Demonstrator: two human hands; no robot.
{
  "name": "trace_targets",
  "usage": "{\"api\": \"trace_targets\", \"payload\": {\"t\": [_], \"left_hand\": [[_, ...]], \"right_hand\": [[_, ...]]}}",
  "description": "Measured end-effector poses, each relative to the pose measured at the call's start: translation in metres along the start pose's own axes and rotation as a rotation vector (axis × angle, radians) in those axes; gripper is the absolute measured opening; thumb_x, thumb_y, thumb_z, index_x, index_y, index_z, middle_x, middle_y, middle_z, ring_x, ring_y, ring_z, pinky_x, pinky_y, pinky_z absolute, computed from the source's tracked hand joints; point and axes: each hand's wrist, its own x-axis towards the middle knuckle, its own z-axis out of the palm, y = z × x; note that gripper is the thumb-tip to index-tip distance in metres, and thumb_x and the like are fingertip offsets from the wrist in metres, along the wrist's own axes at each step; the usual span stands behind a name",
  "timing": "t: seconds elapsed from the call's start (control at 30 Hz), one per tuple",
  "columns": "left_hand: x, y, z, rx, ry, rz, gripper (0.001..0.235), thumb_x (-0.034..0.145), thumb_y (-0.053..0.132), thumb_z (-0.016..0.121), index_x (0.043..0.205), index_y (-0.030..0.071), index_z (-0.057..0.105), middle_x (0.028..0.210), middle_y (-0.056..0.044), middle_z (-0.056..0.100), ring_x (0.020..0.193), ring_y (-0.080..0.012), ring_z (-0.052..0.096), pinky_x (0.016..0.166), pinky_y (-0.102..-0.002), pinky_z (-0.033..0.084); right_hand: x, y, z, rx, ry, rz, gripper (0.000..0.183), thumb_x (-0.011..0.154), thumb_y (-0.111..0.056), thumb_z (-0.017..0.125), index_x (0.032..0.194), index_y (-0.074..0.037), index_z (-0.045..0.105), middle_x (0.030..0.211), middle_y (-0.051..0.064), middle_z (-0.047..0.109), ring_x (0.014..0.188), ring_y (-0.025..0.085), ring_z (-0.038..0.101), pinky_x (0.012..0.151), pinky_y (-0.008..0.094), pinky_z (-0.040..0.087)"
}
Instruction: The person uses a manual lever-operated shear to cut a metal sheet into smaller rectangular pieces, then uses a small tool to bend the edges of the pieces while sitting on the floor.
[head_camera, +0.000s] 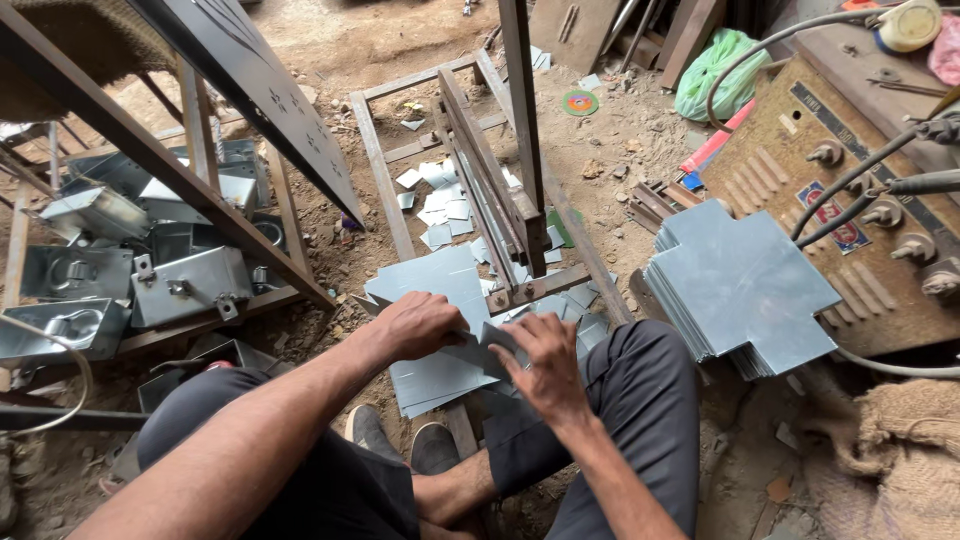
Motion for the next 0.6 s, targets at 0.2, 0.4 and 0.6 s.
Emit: {"api": "trace_targets", "payload": {"t": [0.2,0.4,0.6], "left_hand": [[0.009,-0.009,0.004,0.084,-0.101,0.039,0.015,0.094,0.025,0.069,0.092,0.016,0.08,0.082,-0.012,0.075,0.077,-0.0327,0.072,0.066,-0.044,0.056],[0.014,0.014,-0.007,0.061,-0.146,-0.063,0.017,0.096,0.03,0.065,0.099,0.018,0.078,0.082,-0.007,0.077,0.071,-0.0264,0.074,0.064,-0.041,0.058],[0.013,0.006,-0.008,0.108,-0.149,-0.029,0.017,0.096,0.027,0.066,0.096,0.018,0.08,0.081,-0.006,0.078,0.068,-0.0223,0.073,0.06,-0.038,0.057]], "right_hand": [[0.005,0.006,0.0,0.271,0.056,0.22,0.027,0.092,-0.032,0.077,0.084,-0.005,0.078,0.089,0.003,0.071,0.091,0.021,0.06,0.086,0.04,0.042],[-0.009,0.052,0.035,1.092,-0.149,0.763,0.035,0.098,-0.037,0.07,0.093,-0.004,0.076,0.095,0.001,0.073,0.099,0.014,0.063,0.095,0.034,0.046],[-0.021,0.056,0.044,1.084,-0.193,0.833,0.04,0.101,-0.04,0.071,0.111,-0.002,0.078,0.105,-0.003,0.065,0.105,0.009,0.052,0.089,0.031,0.04]]}}
